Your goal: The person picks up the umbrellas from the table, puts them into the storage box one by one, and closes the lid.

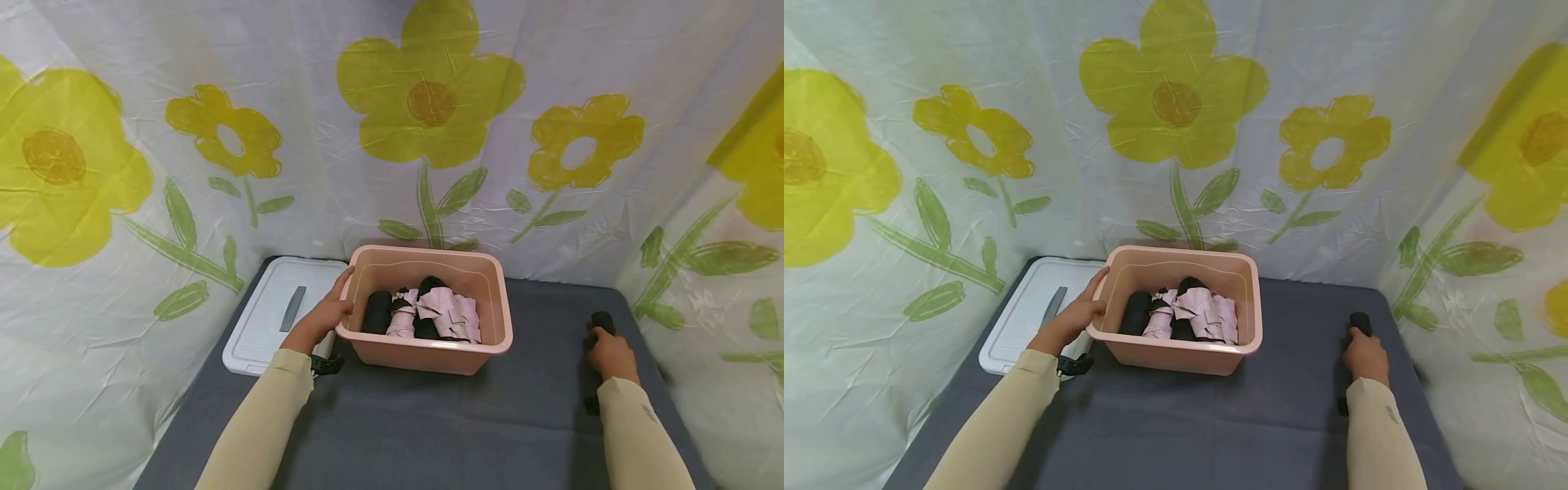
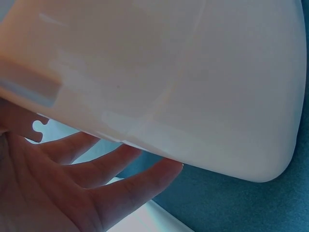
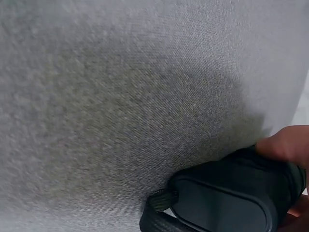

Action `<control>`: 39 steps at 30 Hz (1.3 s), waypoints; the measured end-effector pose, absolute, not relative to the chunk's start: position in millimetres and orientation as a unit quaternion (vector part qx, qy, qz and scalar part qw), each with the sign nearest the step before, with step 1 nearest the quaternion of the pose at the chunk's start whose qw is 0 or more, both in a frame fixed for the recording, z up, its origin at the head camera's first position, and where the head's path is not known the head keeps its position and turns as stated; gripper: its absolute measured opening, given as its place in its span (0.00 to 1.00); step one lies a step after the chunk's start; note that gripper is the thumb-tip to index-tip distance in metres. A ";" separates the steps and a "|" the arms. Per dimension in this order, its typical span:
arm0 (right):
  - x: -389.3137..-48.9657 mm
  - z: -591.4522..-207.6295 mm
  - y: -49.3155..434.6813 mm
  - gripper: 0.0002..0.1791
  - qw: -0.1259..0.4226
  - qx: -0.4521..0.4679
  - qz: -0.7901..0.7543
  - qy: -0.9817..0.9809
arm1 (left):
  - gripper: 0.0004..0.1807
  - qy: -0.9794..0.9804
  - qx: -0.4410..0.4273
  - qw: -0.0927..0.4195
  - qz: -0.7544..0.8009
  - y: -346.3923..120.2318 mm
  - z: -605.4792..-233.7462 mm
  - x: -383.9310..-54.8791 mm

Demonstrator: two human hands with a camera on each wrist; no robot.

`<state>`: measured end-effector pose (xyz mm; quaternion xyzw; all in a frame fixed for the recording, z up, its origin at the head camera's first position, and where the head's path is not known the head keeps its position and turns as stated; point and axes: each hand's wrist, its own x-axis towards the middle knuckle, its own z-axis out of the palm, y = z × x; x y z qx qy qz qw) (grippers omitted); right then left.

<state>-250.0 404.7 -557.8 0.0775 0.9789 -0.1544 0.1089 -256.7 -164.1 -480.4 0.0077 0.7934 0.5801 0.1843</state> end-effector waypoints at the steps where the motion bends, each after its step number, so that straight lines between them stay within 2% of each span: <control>1: -249.2 -558.0 404.3 0.25 0.103 0.077 -0.157 0.979 | 0.49 0.795 0.009 0.183 0.579 -164.0 -480.0 -256.4; 11: -238.6 -562.1 393.2 0.24 0.094 0.074 -0.188 0.975 | 0.49 0.791 0.000 0.166 0.589 -168.8 -510.1 -267.8; 25: -230.6 -557.9 361.5 0.24 0.064 0.044 -0.207 0.975 | 0.49 0.796 0.006 0.159 0.584 -168.6 -509.4 -267.5; 39: -226.2 -534.1 323.0 0.24 0.065 0.032 -0.256 0.964 | 0.50 0.801 0.007 0.154 0.578 -168.3 -512.0 -269.0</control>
